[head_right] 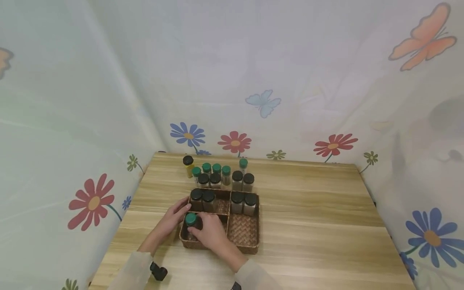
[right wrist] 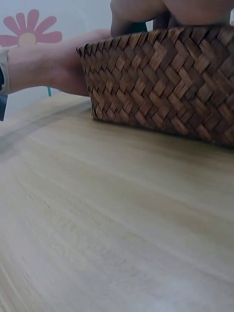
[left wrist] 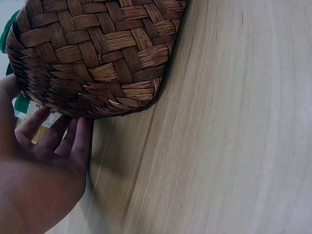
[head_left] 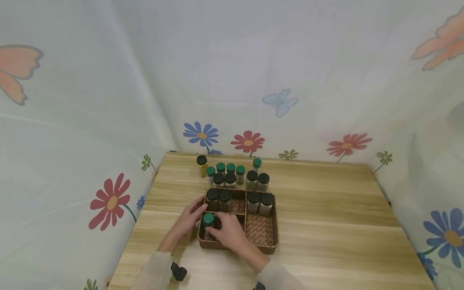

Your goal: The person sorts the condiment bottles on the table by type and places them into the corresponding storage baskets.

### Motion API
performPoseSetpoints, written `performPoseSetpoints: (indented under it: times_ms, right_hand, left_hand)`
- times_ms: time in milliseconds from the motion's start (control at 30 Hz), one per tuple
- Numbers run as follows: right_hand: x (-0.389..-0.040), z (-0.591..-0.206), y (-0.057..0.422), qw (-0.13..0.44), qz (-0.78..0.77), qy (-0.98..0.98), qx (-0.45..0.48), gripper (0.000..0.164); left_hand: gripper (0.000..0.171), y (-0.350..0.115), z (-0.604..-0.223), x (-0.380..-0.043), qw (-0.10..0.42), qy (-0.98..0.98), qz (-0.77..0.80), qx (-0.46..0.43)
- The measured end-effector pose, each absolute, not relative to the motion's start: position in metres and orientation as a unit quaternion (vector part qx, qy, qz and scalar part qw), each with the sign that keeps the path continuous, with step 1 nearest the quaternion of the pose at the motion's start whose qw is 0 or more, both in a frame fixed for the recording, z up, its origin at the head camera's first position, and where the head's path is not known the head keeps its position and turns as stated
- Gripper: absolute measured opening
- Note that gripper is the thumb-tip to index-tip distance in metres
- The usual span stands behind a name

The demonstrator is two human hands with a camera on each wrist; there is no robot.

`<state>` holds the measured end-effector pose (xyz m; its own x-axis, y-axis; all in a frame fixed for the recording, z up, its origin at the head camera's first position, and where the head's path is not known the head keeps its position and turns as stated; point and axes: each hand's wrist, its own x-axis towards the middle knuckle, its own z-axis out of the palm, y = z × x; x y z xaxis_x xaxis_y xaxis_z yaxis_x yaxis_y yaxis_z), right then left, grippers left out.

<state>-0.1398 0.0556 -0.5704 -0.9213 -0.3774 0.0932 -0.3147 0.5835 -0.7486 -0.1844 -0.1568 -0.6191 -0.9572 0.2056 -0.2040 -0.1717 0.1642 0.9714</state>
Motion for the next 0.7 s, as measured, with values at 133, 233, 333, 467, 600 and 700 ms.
performPoseSetpoints:
  times_ms: [133,233,333,467,600,700]
  right_hand:
    - [-0.141,-0.563,0.063,0.064,-0.397,0.892,-0.208,0.045]
    - [-0.140,-0.556,0.075,0.085,-0.407,0.885,-0.209,0.046]
    - [-0.139,-0.547,0.090,0.101,-0.440,0.868,-0.206,0.045]
    - [-0.141,-0.534,0.113,0.112,-0.486,0.842,-0.206,0.041]
    - [-0.147,-0.519,0.134,0.102,-0.512,0.827,-0.210,0.036]
    - [-0.155,-0.503,0.148,0.073,-0.522,0.822,-0.215,0.033]
  left_hand:
    - [0.067,-0.157,-0.619,-0.184,0.144,0.751,0.644,0.013]
    - [0.067,-0.158,-0.619,-0.183,0.144,0.752,0.643,0.013]
    - [0.068,-0.158,-0.621,-0.183,0.145,0.751,0.645,0.011]
    - [0.069,-0.159,-0.621,-0.182,0.147,0.750,0.645,0.009]
    - [0.070,-0.158,-0.618,-0.183,0.150,0.753,0.641,0.010]
    - [0.070,-0.158,-0.617,-0.184,0.149,0.754,0.640,0.009]
